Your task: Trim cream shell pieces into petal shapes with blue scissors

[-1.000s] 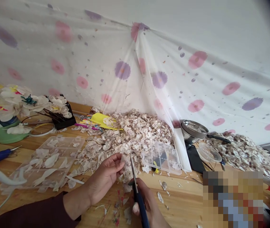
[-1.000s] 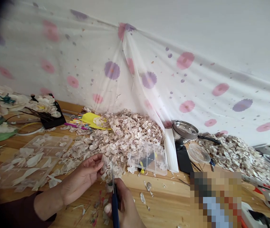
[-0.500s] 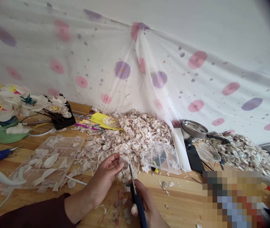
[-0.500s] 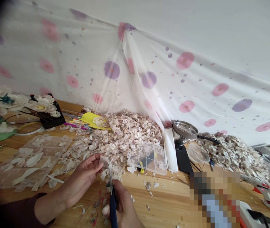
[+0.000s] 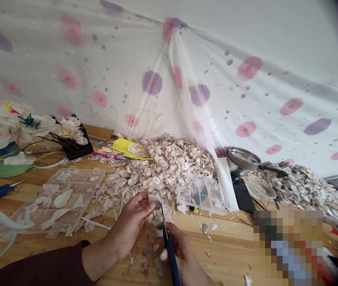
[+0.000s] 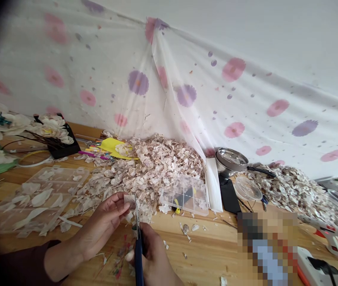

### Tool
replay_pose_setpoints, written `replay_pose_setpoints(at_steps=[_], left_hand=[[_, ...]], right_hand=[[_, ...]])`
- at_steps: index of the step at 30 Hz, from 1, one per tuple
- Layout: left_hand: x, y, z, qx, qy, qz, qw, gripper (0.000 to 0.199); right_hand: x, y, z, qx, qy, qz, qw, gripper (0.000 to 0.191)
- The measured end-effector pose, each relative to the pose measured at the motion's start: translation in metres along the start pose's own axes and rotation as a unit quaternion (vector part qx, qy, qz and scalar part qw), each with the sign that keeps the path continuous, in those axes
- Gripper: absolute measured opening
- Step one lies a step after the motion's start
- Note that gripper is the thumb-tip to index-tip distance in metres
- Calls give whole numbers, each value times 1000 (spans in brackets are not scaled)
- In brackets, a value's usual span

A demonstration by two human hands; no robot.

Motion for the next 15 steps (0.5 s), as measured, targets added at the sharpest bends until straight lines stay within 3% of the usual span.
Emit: replay_pose_setpoints(at_steps=[15], left_hand=[[-4,1,4,-25,3,-31,999,35]], right_hand=[[-1,-3,-3,-4,-13,3,1000,53]])
Point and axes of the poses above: each hand's wrist, its own x-axis away from the middle knuckle, its own y-axis out of the palm, z = x × y, the point moved 8 cm from there along -x, towards the middle knuckle, and after that the axes turned 4 degrees about x, right-handed, at the moved point
